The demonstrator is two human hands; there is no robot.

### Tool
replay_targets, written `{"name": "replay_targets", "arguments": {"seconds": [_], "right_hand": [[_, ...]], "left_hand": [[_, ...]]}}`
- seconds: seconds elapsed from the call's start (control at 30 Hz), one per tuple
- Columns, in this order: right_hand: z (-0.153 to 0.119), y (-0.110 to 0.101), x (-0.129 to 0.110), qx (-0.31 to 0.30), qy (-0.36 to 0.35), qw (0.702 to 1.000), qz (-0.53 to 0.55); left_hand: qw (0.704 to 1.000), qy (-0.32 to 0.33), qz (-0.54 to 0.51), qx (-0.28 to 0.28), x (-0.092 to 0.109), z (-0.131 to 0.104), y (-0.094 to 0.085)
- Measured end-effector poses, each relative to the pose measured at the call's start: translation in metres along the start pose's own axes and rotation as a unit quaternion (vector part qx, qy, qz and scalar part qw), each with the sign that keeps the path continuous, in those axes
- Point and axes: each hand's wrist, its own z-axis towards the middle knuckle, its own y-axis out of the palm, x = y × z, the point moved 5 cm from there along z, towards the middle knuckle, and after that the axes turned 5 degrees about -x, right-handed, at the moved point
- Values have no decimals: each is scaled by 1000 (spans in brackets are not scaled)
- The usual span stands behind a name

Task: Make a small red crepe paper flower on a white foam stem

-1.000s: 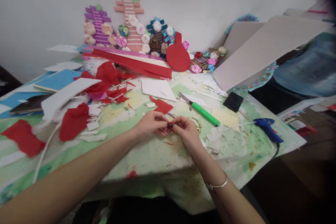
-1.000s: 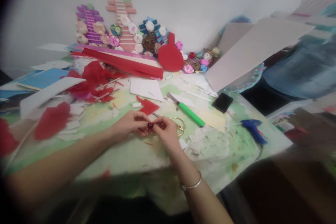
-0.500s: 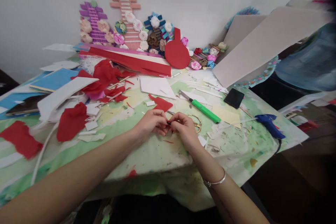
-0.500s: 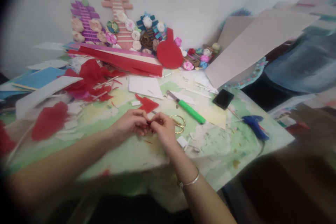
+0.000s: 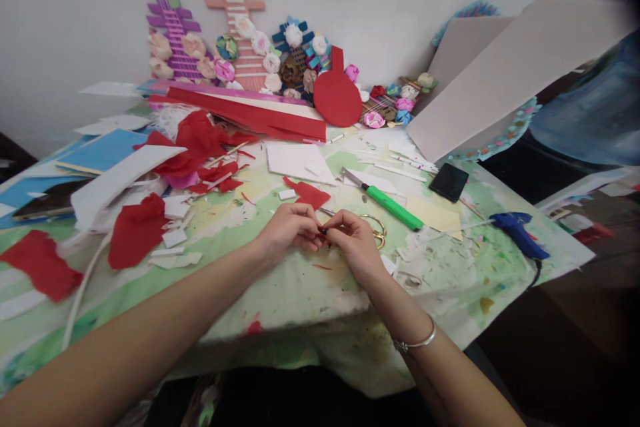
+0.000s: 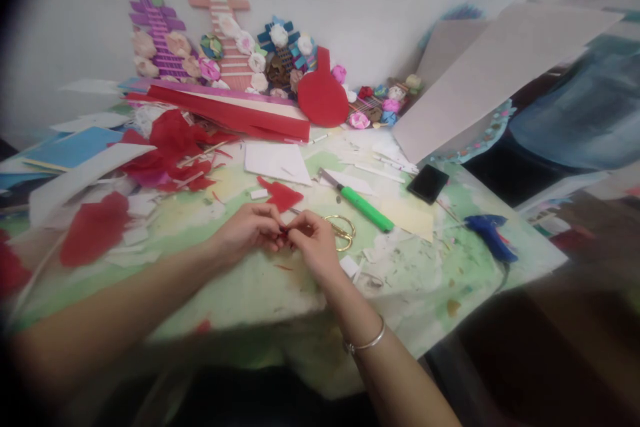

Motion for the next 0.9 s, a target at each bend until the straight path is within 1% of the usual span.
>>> {"name": "replay_targets", "arguments": {"seconds": [0.1, 0.17, 0.3, 0.4, 0.5, 0.63, 0.7, 0.8, 0.9], "right_hand": [[0, 0, 0, 1, -1, 1000, -7], [0, 0, 0, 2, -2, 1000, -14], [1, -1, 0, 2, -6, 1000, -21], [2, -2, 0, 0, -7, 1000, -21], [2, -3, 1, -2, -10, 1000, -24], [3, -5, 3, 4, -24, 998, -51], [3, -6, 4, 5, -29, 997, -66], [3, -6, 5, 5, -32, 996, -78], [2, -6, 4, 5, -38, 995, -88]], "left_hand": [[1000, 16, 7, -7, 1, 1, -1], [999, 31, 21, -25, 3, 2, -2], [992, 55, 94, -58, 7, 3, -5], [981, 97, 151, -74, 13, 4, -7], [958, 157, 223, -85, 19, 4, -10], [910, 239, 326, -94, 25, 5, -12], [902, 244, 341, -106, 25, 6, -12], [906, 224, 339, -115, 21, 8, -13], [911, 219, 332, -107, 20, 8, -12]]}}
